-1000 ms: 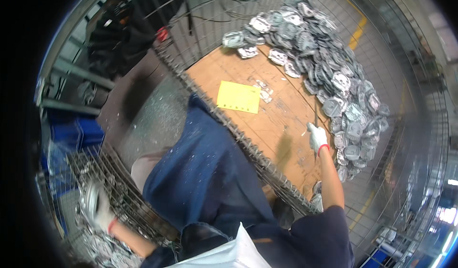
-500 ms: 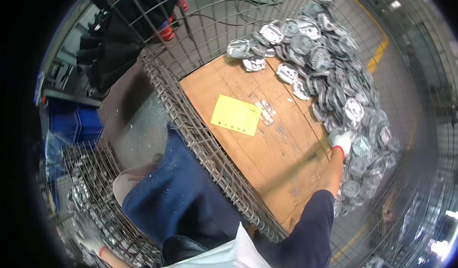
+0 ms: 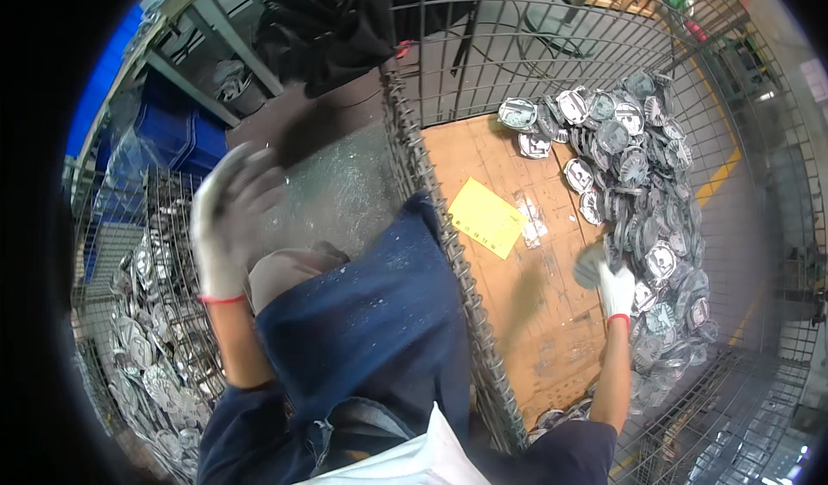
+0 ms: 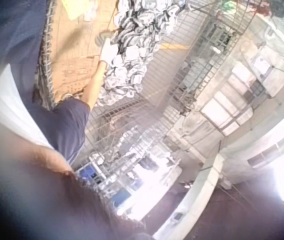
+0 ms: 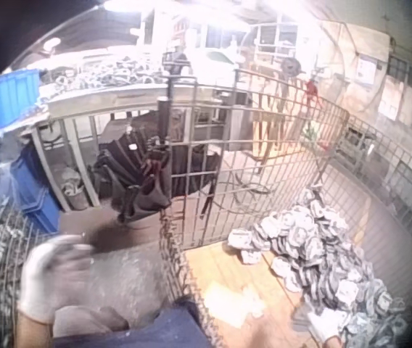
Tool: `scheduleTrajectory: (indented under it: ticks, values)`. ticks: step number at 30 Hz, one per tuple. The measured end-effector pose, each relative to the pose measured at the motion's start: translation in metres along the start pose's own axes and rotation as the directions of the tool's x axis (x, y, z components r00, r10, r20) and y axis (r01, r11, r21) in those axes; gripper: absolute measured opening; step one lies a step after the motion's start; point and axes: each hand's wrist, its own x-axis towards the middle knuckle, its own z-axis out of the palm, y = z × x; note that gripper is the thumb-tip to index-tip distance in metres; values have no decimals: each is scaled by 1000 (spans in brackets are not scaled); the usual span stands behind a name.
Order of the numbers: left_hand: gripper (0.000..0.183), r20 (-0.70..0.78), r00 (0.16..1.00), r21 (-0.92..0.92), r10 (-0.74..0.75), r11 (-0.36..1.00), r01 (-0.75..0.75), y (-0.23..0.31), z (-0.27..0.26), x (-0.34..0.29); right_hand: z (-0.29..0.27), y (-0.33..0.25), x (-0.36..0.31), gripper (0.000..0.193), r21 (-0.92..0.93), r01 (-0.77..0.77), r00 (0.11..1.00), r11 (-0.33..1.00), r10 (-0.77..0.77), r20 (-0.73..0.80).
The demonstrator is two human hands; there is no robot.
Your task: Using a handheld scraping tool to remove burrs and excess material from circular metal castings.
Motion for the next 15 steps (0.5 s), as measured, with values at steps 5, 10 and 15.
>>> scheduleTrajectory:
  ticks: [5,10,15]
  values:
    - [77,118,978,-375,-169,905,202,-75,114,2,-18,-201,-70,16,670,-163,945,724,-80,317]
    - [85,243,868,-700,-433,541,466,-73,127,-29,-15,-339,-155,21,735,-230,787,638,-322,526]
    - [75,491,869,-867,-50,67,494,-49,91,-32,1,-407,-193,26,665,55,814,745,-419,402]
